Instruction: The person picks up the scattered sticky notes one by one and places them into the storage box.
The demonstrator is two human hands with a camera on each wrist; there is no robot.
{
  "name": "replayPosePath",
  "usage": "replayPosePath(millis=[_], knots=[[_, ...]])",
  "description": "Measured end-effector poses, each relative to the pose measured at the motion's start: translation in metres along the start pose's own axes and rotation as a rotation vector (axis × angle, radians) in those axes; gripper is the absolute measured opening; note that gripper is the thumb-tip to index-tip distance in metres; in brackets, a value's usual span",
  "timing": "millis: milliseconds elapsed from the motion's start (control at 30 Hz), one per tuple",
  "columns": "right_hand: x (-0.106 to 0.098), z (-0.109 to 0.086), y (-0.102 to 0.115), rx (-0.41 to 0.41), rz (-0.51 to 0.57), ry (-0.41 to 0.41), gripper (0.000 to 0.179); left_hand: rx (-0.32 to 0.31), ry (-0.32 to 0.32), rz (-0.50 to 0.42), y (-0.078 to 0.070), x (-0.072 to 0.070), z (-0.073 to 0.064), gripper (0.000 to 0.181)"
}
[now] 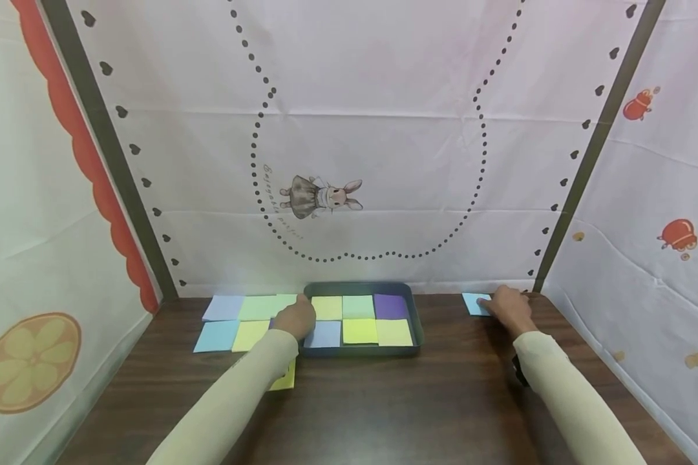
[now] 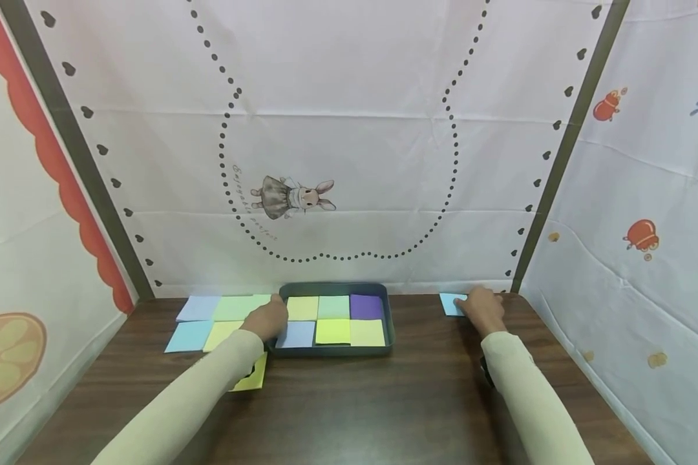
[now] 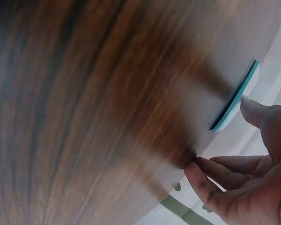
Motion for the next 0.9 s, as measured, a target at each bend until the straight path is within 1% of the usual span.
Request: replayPosePath(millis=[100,200,267,333,433,500,567,633,667,733,800,867,900], knots=[[0.005,0.002,-0.001,0.034,0.002,0.002,0.051,0.005,-0.003,0.003,0.001,0.002,0.000,0.057],[0.007,0.003,0.002,0.066,0.029,-0.003,0.044,0.013,-0.008,0.017,0.003,0.006,0.004,0.057],[0.006,0.004,0.004,0.072,0.042,-0.008,0.037,0.020,-0.018,0.022,0.005,0.010,0.009,0.056],[0.005,0.004,0.008,0.065,0.048,-0.014,0.033,0.029,-0.024,0.022,0.005,0.009,0.011,0.056],[0.003,0.009,0.009,0.064,0.047,-0.002,0.028,0.025,-0.021,0.008,0.006,0.009,0.016,0.055],[0.008,0.020,0.002,0.078,0.036,0.000,0.025,0.018,-0.011,0.006,0.009,0.011,0.023,0.053],[0.014,0.036,-0.007,0.095,0.029,0.018,0.020,0.021,-0.007,0.006,0.018,0.019,0.039,0.054],[0.027,0.060,-0.026,0.121,0.021,0.020,0.017,0.024,-0.010,0.004,0.027,0.028,0.054,0.053],[0.034,0.072,-0.036,0.133,0.018,0.020,0.018,0.029,-0.011,0.009,0.028,0.029,0.057,0.053],[0.045,0.092,-0.053,0.138,0.020,0.031,0.019,0.027,-0.009,0.007,0.027,0.028,0.055,0.052],[0.055,0.109,-0.069,0.138,0.018,0.022,0.019,0.018,-0.006,0.004,0.019,0.020,0.041,0.051],[0.057,0.112,-0.073,0.134,0.015,0.025,0.019,0.012,-0.001,0.014,0.010,0.011,0.025,0.051],[0.057,0.111,-0.072,0.129,0.017,0.028,0.017,0.009,-0.002,0.013,0.007,0.009,0.021,0.051]])
Point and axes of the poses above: each hand's wrist, its own z-axis towards the middle knuckle, its own x-axis out of the palm, y = z × x, the point moved 2 cm from there along z, towards the middle knuckle, and after that the axes turned 4 degrees about z, right-handed, at the moved point
